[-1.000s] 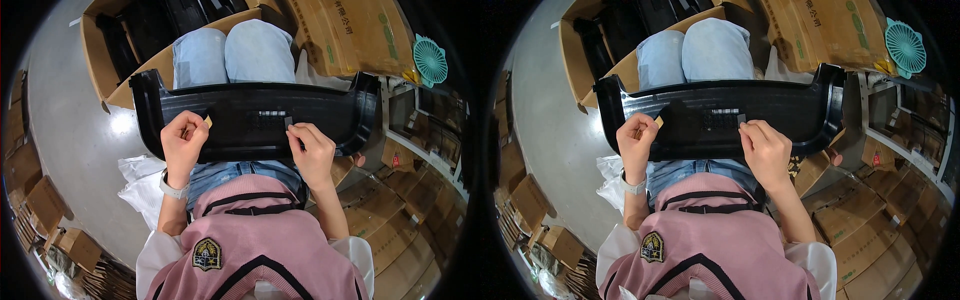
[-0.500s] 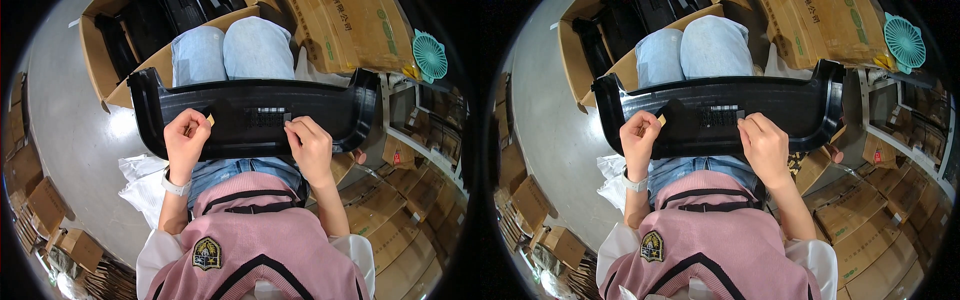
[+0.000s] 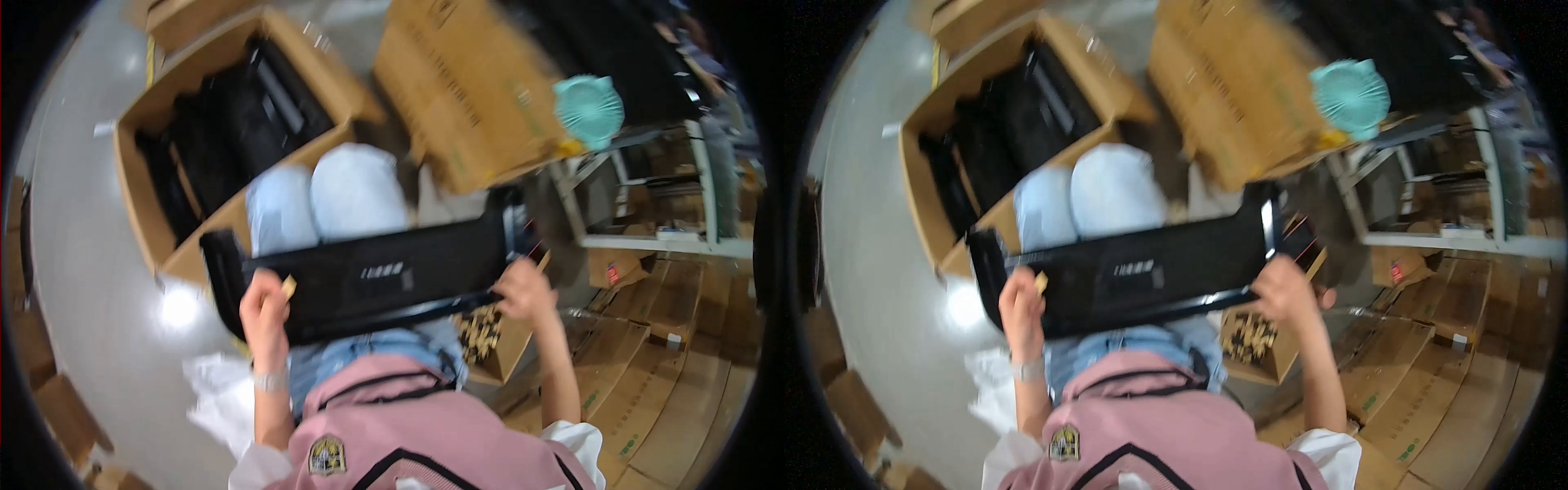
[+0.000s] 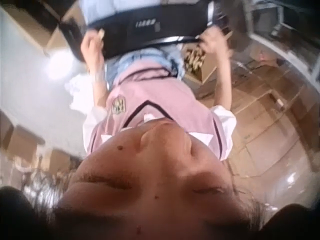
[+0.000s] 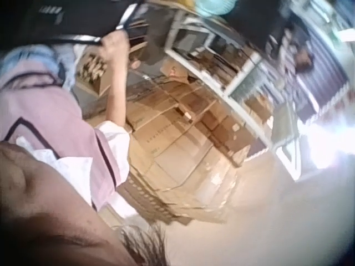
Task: Assembling small adhesive pads onto black plastic panels and stacking the finished parts in a warehouse.
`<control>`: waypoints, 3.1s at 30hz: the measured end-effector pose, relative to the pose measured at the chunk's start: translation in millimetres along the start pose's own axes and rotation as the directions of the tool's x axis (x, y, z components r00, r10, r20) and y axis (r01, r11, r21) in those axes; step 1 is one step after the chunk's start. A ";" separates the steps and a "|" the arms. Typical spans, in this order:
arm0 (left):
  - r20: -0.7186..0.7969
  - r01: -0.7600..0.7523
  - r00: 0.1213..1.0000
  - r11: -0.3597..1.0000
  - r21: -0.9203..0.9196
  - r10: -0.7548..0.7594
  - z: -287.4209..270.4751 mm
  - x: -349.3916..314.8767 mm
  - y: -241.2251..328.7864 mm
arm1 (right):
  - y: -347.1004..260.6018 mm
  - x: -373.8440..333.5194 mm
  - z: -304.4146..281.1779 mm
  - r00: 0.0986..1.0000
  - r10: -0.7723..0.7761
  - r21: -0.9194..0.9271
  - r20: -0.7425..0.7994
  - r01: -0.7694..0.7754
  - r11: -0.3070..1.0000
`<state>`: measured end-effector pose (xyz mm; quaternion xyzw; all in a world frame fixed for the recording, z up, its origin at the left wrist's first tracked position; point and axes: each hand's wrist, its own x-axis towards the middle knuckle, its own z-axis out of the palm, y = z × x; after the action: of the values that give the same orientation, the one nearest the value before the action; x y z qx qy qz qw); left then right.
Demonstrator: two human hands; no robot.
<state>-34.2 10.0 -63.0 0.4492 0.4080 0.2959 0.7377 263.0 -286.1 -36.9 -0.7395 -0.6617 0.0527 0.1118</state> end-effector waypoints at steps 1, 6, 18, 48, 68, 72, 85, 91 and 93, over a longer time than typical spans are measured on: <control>-0.025 0.015 1.000 0.999 -0.038 -0.016 3.0 0.2 5.2 | 6.8 -7.7 10.6 0.998 -0.057 -0.050 -0.012 0.057 0.997; 0.271 -0.170 0.940 0.972 -0.164 0.210 16.4 -38.0 54.9 | -50.9 34.7 -67.8 0.963 -0.157 -0.108 -0.221 0.136 0.985; 0.549 0.202 0.834 0.957 -0.207 -0.057 50.8 -43.6 40.6 | -14.1 39.2 -275.0 0.680 -0.245 -0.627 -0.691 -0.395 0.672; 0.299 0.496 0.828 0.869 0.006 -0.474 37.1 0.0 -29.2 | 170.3 218.8 -366.3 0.785 -0.095 -0.728 -0.612 -0.512 0.457; 0.140 0.207 0.966 0.975 0.082 -0.216 -15.9 276.8 1.8 | -20.4 213.4 33.4 0.997 0.012 0.130 0.079 -0.022 0.991; 0.036 0.239 0.965 0.930 0.280 -0.259 25.8 378.4 -49.4 | 1.3 132.5 82.2 0.860 0.501 0.348 0.094 -0.500 0.793; 0.048 0.018 0.998 0.947 0.320 -0.036 53.7 435.6 -85.0 | 23.5 -104.0 171.2 -0.164 0.964 0.696 -0.208 -0.718 0.028; 0.122 0.017 0.992 0.979 0.206 -0.043 48.0 417.6 -25.8 | 22.8 -182.9 232.8 -0.429 0.884 0.770 0.187 -0.495 -0.403; 0.094 -0.005 0.995 0.974 0.225 -0.016 41.1 413.3 -2.0 | 21.8 -180.8 256.8 -0.436 0.801 0.535 0.409 -0.597 -0.598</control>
<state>204.9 323.7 -192.8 0.5424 0.4044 0.2239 0.7015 204.6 -442.7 -303.7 -0.8333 0.3727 0.2140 0.3478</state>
